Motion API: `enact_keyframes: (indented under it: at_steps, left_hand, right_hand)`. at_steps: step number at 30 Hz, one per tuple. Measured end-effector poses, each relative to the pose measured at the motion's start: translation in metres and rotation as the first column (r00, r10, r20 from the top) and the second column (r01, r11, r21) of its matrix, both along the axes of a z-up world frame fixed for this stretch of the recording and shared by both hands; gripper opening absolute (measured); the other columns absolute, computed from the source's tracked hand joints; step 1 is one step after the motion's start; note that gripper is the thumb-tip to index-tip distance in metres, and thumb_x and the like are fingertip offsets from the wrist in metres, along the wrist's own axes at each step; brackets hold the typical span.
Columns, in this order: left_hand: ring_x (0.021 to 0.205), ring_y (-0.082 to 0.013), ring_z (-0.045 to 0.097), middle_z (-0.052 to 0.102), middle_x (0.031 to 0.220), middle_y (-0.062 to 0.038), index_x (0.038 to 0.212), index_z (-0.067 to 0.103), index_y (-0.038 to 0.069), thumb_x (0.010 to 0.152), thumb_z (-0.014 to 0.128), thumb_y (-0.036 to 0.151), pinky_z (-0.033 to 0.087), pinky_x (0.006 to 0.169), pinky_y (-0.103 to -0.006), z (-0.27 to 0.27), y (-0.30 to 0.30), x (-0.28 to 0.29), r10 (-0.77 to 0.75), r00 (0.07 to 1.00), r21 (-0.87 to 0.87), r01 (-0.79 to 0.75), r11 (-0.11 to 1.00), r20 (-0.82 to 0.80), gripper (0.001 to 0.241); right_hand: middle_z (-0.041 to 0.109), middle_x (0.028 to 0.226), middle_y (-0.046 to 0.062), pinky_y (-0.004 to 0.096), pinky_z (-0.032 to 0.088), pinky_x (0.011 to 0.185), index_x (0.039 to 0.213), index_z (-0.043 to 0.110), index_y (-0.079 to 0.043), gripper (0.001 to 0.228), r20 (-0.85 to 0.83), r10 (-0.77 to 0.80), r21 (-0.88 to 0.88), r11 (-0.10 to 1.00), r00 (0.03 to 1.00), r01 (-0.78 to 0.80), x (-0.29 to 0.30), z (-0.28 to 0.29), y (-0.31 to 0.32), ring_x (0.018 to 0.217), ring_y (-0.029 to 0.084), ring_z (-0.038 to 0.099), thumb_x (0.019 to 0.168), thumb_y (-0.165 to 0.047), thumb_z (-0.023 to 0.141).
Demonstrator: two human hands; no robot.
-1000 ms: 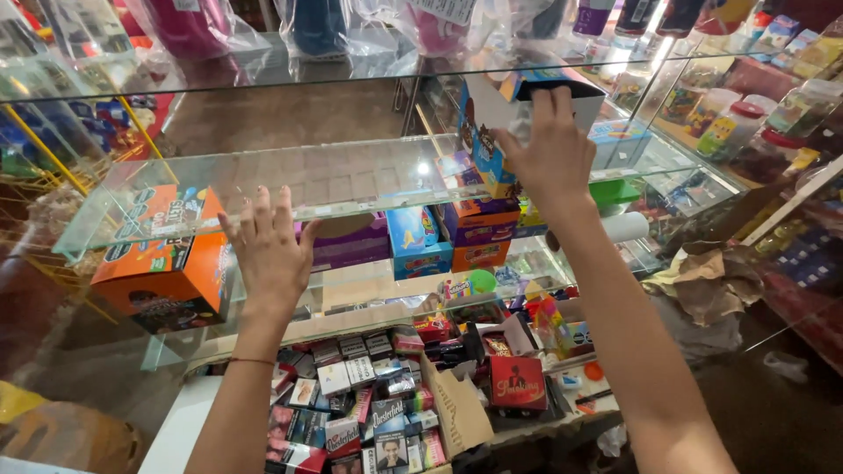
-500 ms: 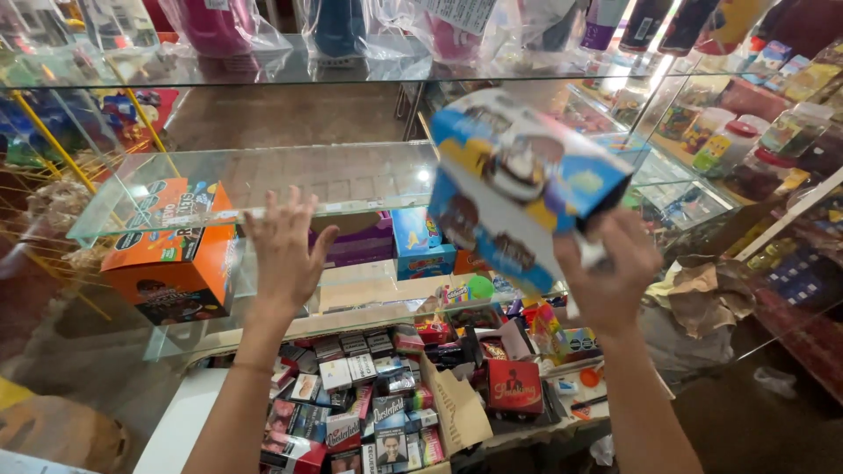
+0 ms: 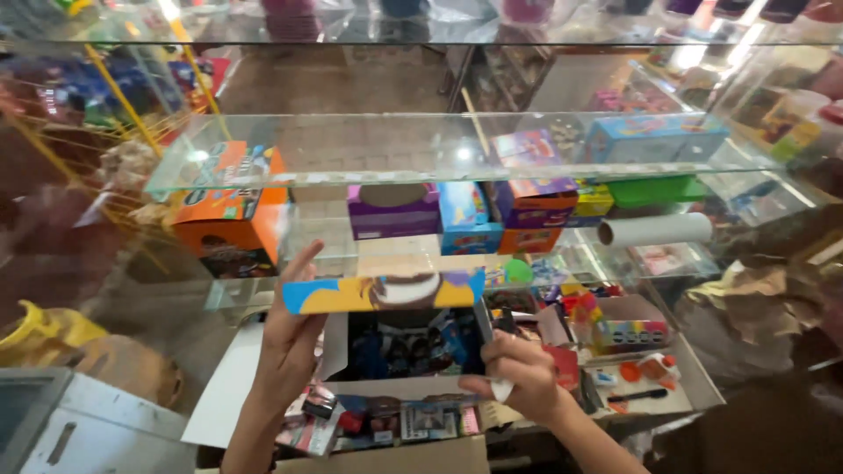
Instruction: Cleaning individual chocolate bars with a cloth and organizing them into a cardboard box at a retail counter.
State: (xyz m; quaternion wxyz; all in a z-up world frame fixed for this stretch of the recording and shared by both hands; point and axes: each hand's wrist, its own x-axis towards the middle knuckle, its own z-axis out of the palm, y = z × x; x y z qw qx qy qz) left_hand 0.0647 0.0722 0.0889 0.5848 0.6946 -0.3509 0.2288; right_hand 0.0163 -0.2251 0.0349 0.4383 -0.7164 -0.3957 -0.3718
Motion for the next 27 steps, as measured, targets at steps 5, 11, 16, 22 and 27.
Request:
enact_keyframes:
  at_steps: [5,11,16,22,27]
  left_hand:
    - [0.125,-0.0246,0.047,0.046,0.140,-0.011,0.147,0.045,0.011,0.106,0.046,0.019,0.049,0.103,-0.0400,-0.002,0.029,0.020,0.164,0.968,0.050,-0.157,0.986,-0.189,0.042]
    - [0.132,-0.0216,0.043,0.043,0.155,-0.008,0.160,0.030,0.015,0.096,0.057,0.032,0.036,0.106,-0.0383,0.006,0.025,0.034,0.277,0.865,0.305,-0.153,0.940,-0.419,0.072]
    - [0.060,-0.0145,0.031,0.043,0.161,-0.003,0.159,0.035,0.023,0.074,0.080,0.047,0.042,0.061,-0.0280,0.004,0.018,0.034,0.407,0.740,0.459,-0.150,0.876,-0.535,0.098]
    - [0.066,-0.0146,0.057,0.073,0.128,-0.002,0.147,0.057,0.019,0.073,0.076,0.059,0.050,0.071,-0.0329,0.002,0.018,0.041,0.600,0.602,0.649,-0.171,0.742,-0.527,0.086]
    - [0.098,-0.0154,0.074,0.078,0.113,-0.006,0.127,0.074,0.019,0.077,0.084,0.039,0.057,0.090,-0.0315,-0.004,0.014,0.046,0.581,0.704,0.538,-0.328,0.777,-0.410,0.055]
  right_hand:
    - [0.054,0.078,0.015,0.035,0.043,0.055,0.069,0.050,-0.001,0.040,0.175,0.105,-0.122,0.989,0.979,-0.084,0.021,-0.026,0.012,0.057,0.022,0.045,0.086,-0.019,0.082]
    - [0.058,0.085,0.012,0.028,0.044,0.053,0.067,0.051,-0.003,0.043,0.352,0.042,-0.153,0.988,0.935,0.013,0.058,-0.062,0.013,0.056,0.016,0.045,0.090,-0.028,0.077]
    - [0.067,0.085,0.009,0.025,0.060,0.062,0.072,0.058,-0.007,0.039,0.297,-0.063,-0.159,0.981,0.953,0.114,0.072,-0.090,-0.001,0.068,0.016,0.065,0.089,-0.036,0.076]
    - [0.070,0.096,0.015,0.031,0.061,0.068,0.077,0.060,-0.004,0.041,0.260,-0.052,-0.206,0.973,0.964,0.108,0.071,-0.082,-0.005,0.076,0.022,0.070,0.087,-0.039,0.077]
    - [0.068,0.101,0.016,0.031,0.064,0.075,0.083,0.063,-0.003,0.033,0.252,-0.096,-0.184,0.972,0.963,0.145,0.068,-0.074,0.003,0.080,0.023,0.072,0.084,-0.029,0.083]
